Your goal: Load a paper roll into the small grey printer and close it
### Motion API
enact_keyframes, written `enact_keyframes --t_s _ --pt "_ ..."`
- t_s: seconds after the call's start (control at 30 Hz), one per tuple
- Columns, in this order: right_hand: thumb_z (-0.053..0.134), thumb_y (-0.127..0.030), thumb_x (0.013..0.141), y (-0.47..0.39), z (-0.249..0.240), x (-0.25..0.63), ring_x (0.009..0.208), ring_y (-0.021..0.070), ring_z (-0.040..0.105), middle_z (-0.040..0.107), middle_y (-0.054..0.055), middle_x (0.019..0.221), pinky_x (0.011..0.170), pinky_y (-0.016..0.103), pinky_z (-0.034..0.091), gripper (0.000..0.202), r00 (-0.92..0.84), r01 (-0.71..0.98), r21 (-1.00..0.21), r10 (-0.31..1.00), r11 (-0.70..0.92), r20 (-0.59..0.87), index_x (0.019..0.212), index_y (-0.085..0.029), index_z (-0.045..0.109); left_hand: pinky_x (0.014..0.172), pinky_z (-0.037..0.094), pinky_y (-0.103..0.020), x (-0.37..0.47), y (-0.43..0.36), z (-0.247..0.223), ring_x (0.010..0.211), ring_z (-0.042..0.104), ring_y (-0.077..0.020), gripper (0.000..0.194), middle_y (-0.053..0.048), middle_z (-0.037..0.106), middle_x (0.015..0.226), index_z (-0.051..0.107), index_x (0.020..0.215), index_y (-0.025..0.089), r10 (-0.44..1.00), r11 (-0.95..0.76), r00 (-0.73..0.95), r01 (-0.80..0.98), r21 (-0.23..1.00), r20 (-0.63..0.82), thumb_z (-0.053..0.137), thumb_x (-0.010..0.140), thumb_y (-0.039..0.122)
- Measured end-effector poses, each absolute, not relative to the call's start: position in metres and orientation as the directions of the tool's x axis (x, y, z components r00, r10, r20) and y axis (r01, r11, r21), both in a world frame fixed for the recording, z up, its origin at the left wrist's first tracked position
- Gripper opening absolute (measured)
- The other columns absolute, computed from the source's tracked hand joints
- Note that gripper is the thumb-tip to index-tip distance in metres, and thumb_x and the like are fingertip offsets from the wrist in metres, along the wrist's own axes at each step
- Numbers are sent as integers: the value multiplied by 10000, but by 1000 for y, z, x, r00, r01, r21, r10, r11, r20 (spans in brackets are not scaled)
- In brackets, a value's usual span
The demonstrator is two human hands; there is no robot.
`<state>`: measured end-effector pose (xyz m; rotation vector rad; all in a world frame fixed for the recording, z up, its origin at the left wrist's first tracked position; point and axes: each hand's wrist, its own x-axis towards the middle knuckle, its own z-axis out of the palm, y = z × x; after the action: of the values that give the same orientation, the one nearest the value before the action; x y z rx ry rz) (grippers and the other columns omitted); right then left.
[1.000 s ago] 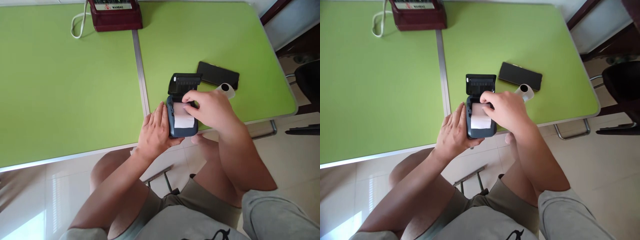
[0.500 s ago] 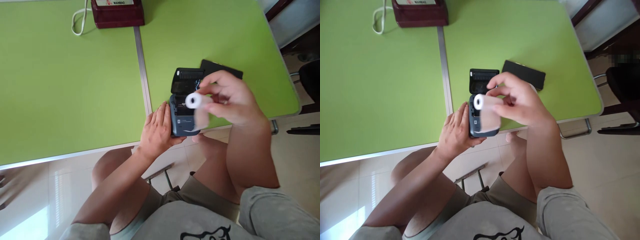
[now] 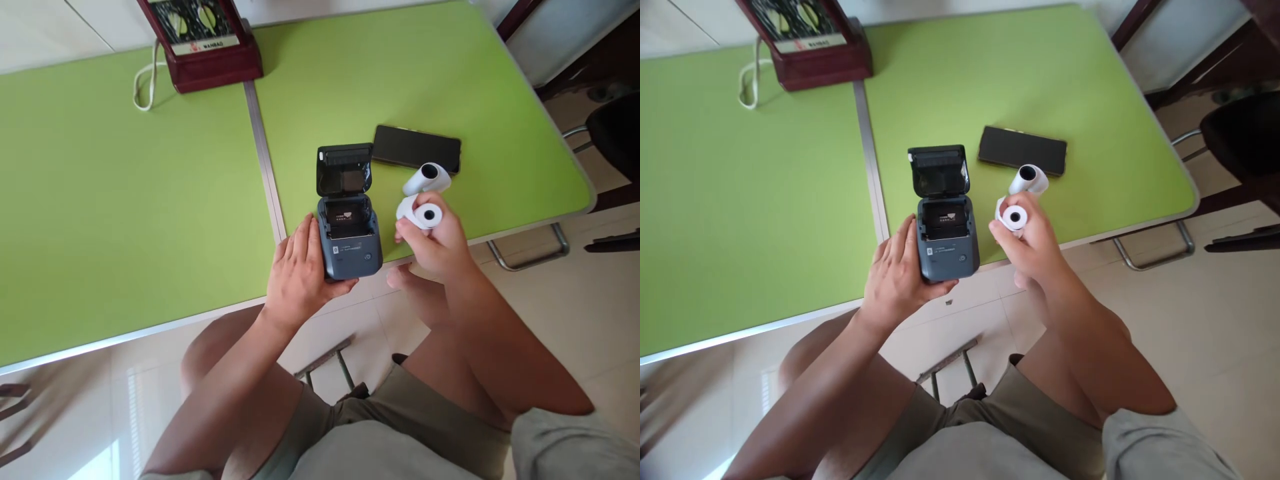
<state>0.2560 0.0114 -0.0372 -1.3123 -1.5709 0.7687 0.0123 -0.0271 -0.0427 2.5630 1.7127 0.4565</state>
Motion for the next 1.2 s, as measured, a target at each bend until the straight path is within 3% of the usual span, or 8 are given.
enact_keyframes --t_s 0.1,0.23,0.43,0.63,0.73,0.83,1.0,1.2 --pt "657 -275 877 16 -39 253 775 184 608 603 10 877 716 367 507 143 -31 560 -724 884 402 467 901 -259 517 1046 540 -486 12 -27 -46 1321 643 -418 1181 -309 572 1510 401 1534 -39 895 -405 356 900 161 268 698 768 810" --pt "626 -232 893 21 -38 249 884 220 677 690 57 987 763 378 539 162 -84 681 -590 847 434 525 1046 -249 577 1033 546 -489 11 -27 -48 1316 649 -417 1146 -308 590 1490 405 1534 -20 885 -415 355 895 164 300 666 793 816" --pt "596 -136 936 25 -39 250 942 204 748 764 37 1042 823 354 588 311 -142 667 -564 827 486 544 1217 -269 599 1030 541 -498 11 -27 -48 1309 650 -416 1128 -312 576 1500 395 1548 -5 890 -412 348 890 196 294 591 831 843" --pt "605 -115 892 33 -48 247 1121 250 722 661 94 1234 955 455 608 497 -204 625 -571 818 532 538 1353 -279 525 1059 518 -517 10 -27 -46 1329 633 -422 1124 -295 558 1526 380 1572 18 904 -398 336 887 235 263 519 855 873" --pt "649 -175 880 26 -27 254 1213 289 669 642 89 1246 1019 504 583 459 -206 644 -502 763 577 612 1312 -294 549 1069 513 -511 10 -27 -46 1355 618 -415 1131 -290 555 1532 374 1577 19 908 -393 339 893 220 248 474 864 892" --pt "590 -213 953 24 -11 275 1203 290 648 612 76 1216 1043 513 556 291 -42 674 -451 639 586 768 1219 -330 592 1060 515 -497 10 -27 -45 1358 616 -406 1134 -290 558 1528 391 1566 6 910 -387 338 899 203 239 427 874 904" --pt "693 -341 912 51 -43 305 1133 278 641 542 98 1270 983 515 575 465 12 770 -516 799 376 601 1345 -326 523 1049 508 -493 11 -25 -43 1331 631 -408 1141 -282 573 1510 426 1541 -13 914 -380 330 901 210 238 384 879 914" --pt "806 -328 800 69 -72 298 1045 265 658 635 65 1183 923 483 564 600 136 798 -583 897 153 421 1305 -322 482 1062 493 -490 11 -25 -43 1337 623 -415 1140 -267 576 1508 401 1567 39 923 -363 318 906 219 217 392 860 933"
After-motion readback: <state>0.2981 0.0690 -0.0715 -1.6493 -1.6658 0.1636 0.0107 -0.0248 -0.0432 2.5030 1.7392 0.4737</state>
